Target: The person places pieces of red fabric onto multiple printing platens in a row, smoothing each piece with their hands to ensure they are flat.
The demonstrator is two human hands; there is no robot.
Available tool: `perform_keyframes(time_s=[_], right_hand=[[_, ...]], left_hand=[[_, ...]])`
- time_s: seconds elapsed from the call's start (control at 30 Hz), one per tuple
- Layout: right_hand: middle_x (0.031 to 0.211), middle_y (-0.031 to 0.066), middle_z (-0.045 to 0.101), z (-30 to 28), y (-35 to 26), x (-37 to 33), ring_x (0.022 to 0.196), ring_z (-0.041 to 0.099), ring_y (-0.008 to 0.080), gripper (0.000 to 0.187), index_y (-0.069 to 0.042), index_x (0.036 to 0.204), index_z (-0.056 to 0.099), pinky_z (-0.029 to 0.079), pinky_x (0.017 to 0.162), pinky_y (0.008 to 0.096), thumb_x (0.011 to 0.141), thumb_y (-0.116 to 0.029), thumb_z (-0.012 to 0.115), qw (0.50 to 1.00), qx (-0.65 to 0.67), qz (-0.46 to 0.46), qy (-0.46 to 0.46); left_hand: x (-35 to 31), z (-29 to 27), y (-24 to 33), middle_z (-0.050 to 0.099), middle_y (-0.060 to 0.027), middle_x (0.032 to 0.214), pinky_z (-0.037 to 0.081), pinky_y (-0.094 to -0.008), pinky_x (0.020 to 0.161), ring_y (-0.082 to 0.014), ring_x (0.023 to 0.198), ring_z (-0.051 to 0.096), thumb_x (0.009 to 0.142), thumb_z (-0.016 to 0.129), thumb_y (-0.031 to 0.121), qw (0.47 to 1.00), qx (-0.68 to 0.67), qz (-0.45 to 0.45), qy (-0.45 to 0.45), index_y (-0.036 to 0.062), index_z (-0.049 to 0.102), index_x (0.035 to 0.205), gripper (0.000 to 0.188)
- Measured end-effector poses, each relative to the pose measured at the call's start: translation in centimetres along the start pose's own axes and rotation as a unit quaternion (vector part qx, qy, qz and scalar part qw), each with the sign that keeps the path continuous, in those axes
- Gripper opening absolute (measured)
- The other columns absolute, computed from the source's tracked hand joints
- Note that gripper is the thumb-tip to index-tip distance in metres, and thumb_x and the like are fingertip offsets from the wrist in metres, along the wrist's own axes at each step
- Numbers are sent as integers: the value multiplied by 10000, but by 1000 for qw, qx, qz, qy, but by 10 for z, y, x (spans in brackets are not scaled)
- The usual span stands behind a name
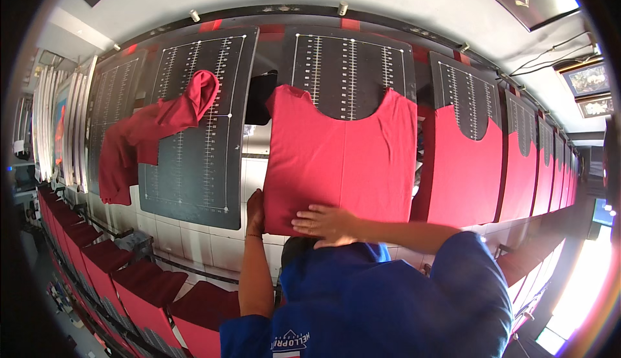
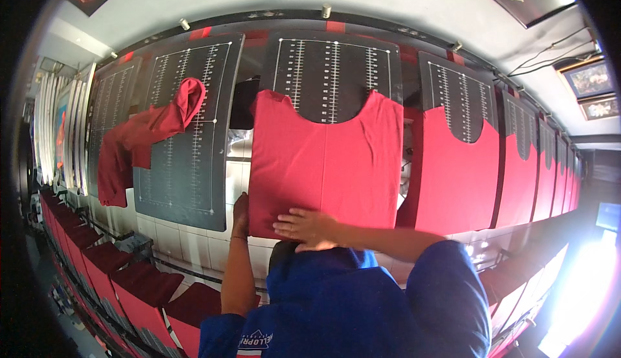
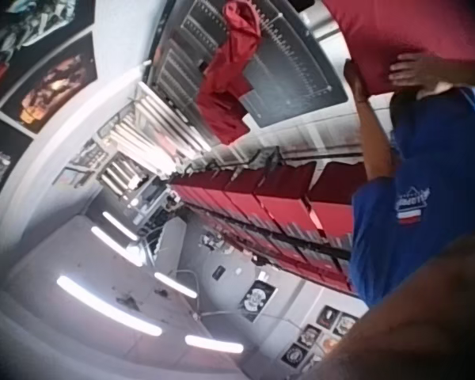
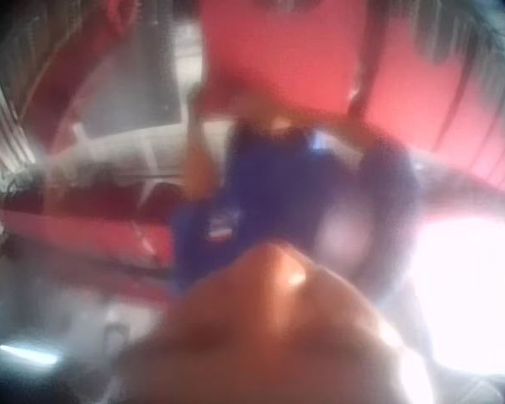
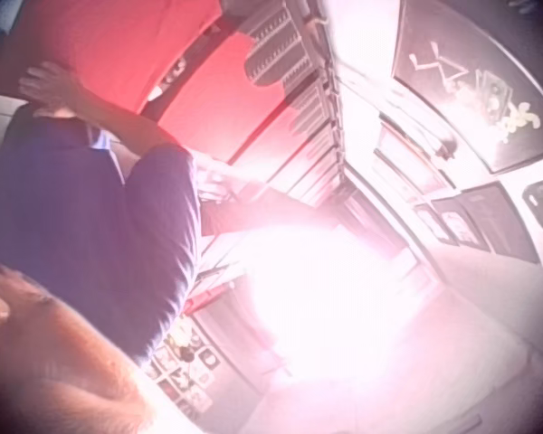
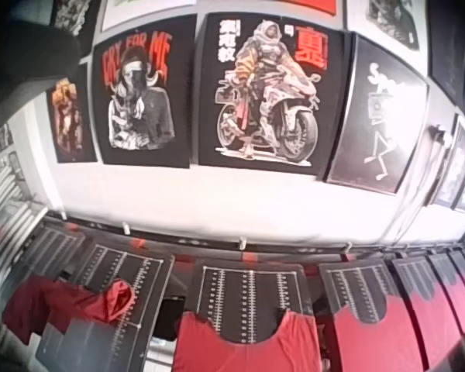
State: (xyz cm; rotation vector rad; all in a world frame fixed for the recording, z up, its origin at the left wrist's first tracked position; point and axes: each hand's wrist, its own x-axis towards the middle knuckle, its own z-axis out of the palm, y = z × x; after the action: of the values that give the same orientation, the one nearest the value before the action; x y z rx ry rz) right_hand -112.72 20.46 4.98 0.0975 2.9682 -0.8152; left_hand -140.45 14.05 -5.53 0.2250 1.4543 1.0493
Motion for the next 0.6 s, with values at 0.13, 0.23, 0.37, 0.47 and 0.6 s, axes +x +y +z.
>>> perform_keyframes(time_s=[0.13, 0.23, 0.37, 0.47, 0.6], right_hand=[[1636, 166, 212, -84, 155, 47, 1527, 135, 352, 882, -83, 1560, 292, 74, 1239, 544, 961, -723, 193, 988, -109, 70, 82], [1602, 164, 288, -157, 232, 91, 1508, 212, 328, 809, -11, 1521, 306, 114, 1242, 500, 974, -599, 398, 933, -208, 237, 174], [1630, 195, 209, -119, 162, 141, 1533, 117, 349, 882, -24, 1564, 220, 67, 1246, 510, 947, -610, 449, 903, -288, 294, 119], [1601, 155, 298, -43, 27, 98, 1518, 182, 331, 833, -41, 1543, 305, 138, 1237, 517, 940, -577, 514, 990, 5, 107, 92], [1634, 110, 253, 3, 11, -34, 1519, 208, 264, 763, -64, 1546, 296, 157, 1244, 477, 971, -539, 457, 987, -106, 115, 38]], left_hand=[[10, -6, -14, 603, -3, 866, 478, -300, 680, -113, 761, 548, 1070, 435, 366, 989, 126, 79, 20, 79, 604, 916, 367], [-11, 24, 11, 578, 18, 783, 458, -291, 648, -85, 688, 507, 1078, 423, 395, 998, 30, 23, 44, 80, 589, 874, 411], [-17, 3, -3, 634, -86, 1079, 495, -321, 846, -171, 967, 600, 1078, 413, 415, 997, 41, 42, 54, 19, 604, 1154, 446], [-51, 1, 4, 550, -180, 1360, 437, -377, 1044, -269, 1262, 530, 1078, 391, 419, 991, 74, 104, 27, -36, 480, 1392, 560], [-135, 58, 39, 416, -295, 1482, 283, -537, 1165, -485, 1400, 348, 987, 526, 158, 771, 531, 326, 130, -72, 426, 1422, 502]])
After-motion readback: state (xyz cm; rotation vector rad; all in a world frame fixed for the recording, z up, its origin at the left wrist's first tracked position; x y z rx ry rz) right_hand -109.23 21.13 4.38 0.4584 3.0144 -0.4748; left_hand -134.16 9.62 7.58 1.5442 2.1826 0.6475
